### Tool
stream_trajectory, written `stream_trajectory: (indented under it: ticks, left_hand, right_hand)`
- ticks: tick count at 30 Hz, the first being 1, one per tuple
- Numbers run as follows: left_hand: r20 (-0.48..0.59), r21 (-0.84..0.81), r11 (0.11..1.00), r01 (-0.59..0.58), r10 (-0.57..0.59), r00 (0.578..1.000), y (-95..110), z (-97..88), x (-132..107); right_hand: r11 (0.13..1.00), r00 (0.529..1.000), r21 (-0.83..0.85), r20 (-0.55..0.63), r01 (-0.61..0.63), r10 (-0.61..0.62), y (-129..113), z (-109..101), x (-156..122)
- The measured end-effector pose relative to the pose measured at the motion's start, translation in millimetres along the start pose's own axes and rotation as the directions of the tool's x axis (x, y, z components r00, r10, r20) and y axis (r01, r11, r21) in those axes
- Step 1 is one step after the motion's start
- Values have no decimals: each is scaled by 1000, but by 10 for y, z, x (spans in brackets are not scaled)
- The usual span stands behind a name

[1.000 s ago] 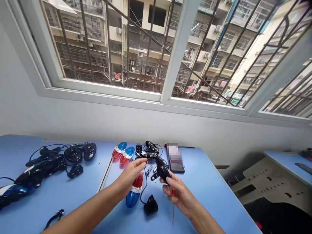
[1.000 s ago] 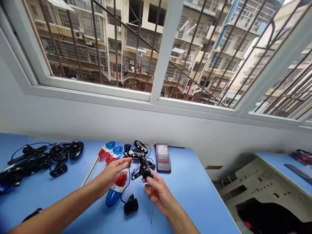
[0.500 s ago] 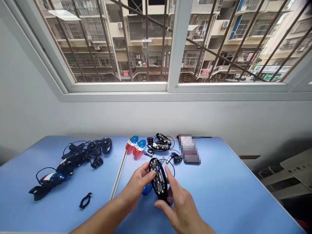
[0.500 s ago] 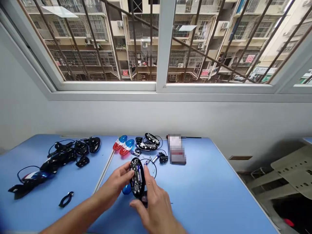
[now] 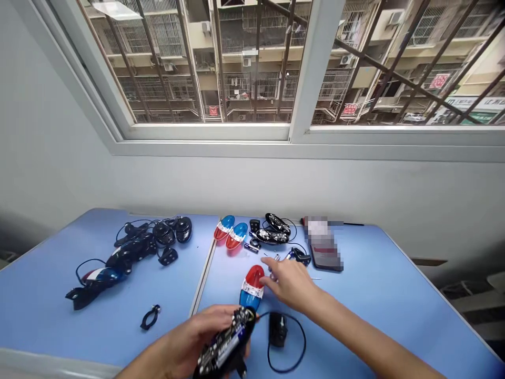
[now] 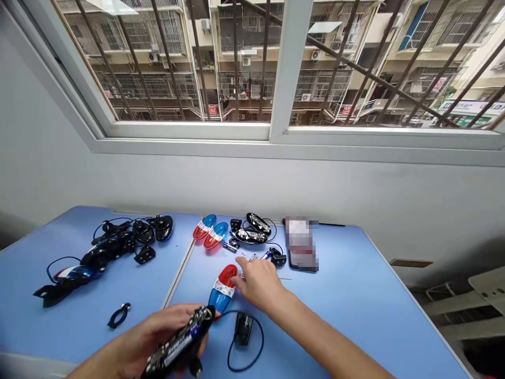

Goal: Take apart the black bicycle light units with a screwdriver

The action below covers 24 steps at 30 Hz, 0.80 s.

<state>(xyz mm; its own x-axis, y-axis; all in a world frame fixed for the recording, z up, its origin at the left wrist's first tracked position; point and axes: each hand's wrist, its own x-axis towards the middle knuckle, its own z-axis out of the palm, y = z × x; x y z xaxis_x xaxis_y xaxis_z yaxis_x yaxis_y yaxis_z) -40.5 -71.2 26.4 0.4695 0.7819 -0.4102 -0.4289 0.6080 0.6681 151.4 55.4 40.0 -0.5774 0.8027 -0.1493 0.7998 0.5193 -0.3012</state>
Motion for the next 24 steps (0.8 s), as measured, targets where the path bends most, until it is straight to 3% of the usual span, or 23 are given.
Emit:
stream_trajectory:
  ticks: [6, 10, 14, 17, 21, 24]
  left_hand:
    - [15, 40, 998, 58, -59, 998, -22, -44, 13]
    - [-17, 227, 969, 92, -91, 996, 45, -95, 72]
    - [-69, 449, 890, 75, -49, 996, 158, -106, 235]
    - [-56, 623, 782, 33, 2, 998, 276, -120, 363]
    - [26, 844, 525, -106, 157, 987, 401, -160, 463]
    - [94, 875, 452, -171, 188, 978, 428, -178, 518]
  right_hand:
    - [1000, 999, -11, 43, -21, 21, -163, 109, 320]
    - [996, 997, 50, -2, -75, 75, -95, -50, 572]
    - [990, 993, 80, -8, -117, 118, -201, -242, 1064]
    - [990, 991, 56, 23, -129, 128, -440, -287, 1410]
    - [995, 995, -2, 32, -96, 96, -801, -278, 1729]
    - [998, 998, -48, 30, -50, 51, -1004, -267, 1899]
